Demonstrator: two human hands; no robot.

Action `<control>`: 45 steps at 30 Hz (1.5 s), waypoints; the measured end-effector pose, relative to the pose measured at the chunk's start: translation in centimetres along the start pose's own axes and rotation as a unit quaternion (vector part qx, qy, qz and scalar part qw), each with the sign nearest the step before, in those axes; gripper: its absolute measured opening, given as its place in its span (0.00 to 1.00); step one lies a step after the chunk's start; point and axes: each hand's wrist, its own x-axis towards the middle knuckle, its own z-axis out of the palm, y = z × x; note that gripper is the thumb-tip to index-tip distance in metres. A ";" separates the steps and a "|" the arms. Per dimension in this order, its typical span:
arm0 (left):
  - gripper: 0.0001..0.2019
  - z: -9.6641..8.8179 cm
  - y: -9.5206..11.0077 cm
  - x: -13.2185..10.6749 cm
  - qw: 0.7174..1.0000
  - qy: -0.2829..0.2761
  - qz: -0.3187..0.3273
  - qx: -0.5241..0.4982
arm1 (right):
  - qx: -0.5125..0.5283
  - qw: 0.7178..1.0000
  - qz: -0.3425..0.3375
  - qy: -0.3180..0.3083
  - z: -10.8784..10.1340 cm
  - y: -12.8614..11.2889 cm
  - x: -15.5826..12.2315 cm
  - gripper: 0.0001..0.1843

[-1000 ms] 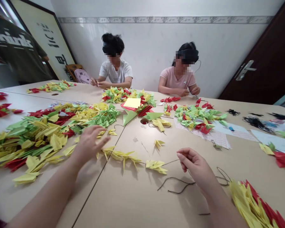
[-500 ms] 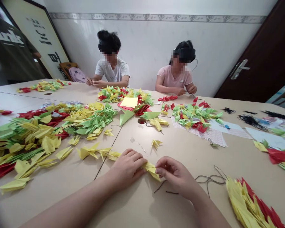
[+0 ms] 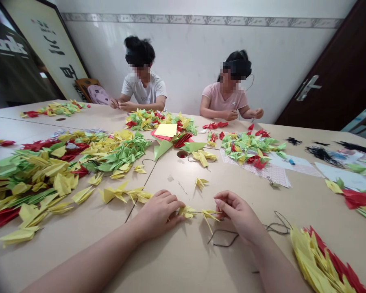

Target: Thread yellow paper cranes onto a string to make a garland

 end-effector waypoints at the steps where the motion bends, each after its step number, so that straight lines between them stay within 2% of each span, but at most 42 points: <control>1: 0.11 0.0 0.0 0.0 1.000 0.000 0.002 -0.001 | 0.018 1.000 0.022 0.006 -0.1 0.1 0.1 0.15; 5: 0.12 -0.2 0.0 -0.1 1.000 0.000 0.003 -0.001 | 0.074 0.995 0.068 0.010 -0.1 0.1 0.2 0.16; 12: 0.11 -0.2 0.0 -0.2 1.000 0.000 -0.001 0.004 | 0.062 0.995 0.076 -0.007 0.2 -0.1 0.1 0.17; 16: 0.15 -0.4 0.0 -0.3 1.000 0.010 0.006 0.008 | 0.002 1.000 0.016 0.020 -0.1 -0.1 0.2 0.18; 20: 0.20 -1.3 -0.2 -0.5 0.999 0.052 0.012 -0.008 | -0.028 0.997 -0.050 0.057 -0.8 -0.5 0.2 0.18; 25: 0.21 -3.0 -1.9 -1.4 0.992 0.116 -0.044 -0.027 | 0.018 0.996 -0.047 0.073 -1.6 -1.2 -0.1 0.17; 28: 0.18 -3.4 -3.3 -1.9 0.987 0.124 -0.094 -0.029 | 0.061 0.995 -0.025 0.070 -2.0 -1.4 -0.1 0.16; 31: 0.16 -3.5 -4.4 -2.1 0.986 0.120 -0.113 -0.031 | 0.100 0.992 -0.016 0.073 -2.5 -1.3 0.1 0.15; 33: 0.15 -4.0 -5.4 -2.3 0.981 0.152 -0.116 -0.019 | 0.120 0.990 -0.011 0.070 -2.9 -1.1 0.2 0.15; 35: 0.14 -5.1 -6.9 -3.1 0.957 0.247 -0.154 0.005 | 0.130 0.989 -0.006 0.063 -3.2 -1.0 0.2 0.16; 36: 0.15 -5.8 -7.8 -3.6 0.926 0.315 -0.206 0.019 | 0.134 0.989 -0.005 0.060 -3.3 -0.9 0.3 0.16; 37: 0.16 -6.6 -8.7 -4.3 0.878 0.389 -0.278 0.035 | 0.136 0.989 -0.005 0.056 -3.4 -0.8 0.3 0.16; 38: 0.18 -7.4 -9.6 -5.0 0.826 0.430 -0.360 0.047 | 0.139 0.989 -0.006 0.054 -3.5 -0.8 0.3 0.16; 39: 0.19 -8.0 -10.4 -5.7 0.799 0.420 -0.428 0.046 | 0.141 0.989 -0.008 0.052 -3.6 -0.7 0.4 0.16; 40: 0.20 -8.6 -11.0 -6.3 0.800 0.365 -0.475 0.034 | 0.144 0.988 -0.011 0.052 -3.7 -0.6 0.4 0.15; 42: 0.22 -9.4 -11.5 -7.0 0.833 0.213 -0.511 -0.005 | 0.150 0.987 -0.020 0.057 -3.8 -0.6 0.3 0.15; 44: 0.25 -9.7 -11.2 -7.2 0.868 0.073 -0.489 -0.040 | 0.161 0.984 -0.038 0.064 -3.8 -0.7 0.1 0.14; 45: 0.26 -9.7 -10.9 -7.1 0.880 0.024 -0.472 -0.050 | 0.168 0.982 -0.050 0.069 -3.9 -0.8 0.0 0.14</control>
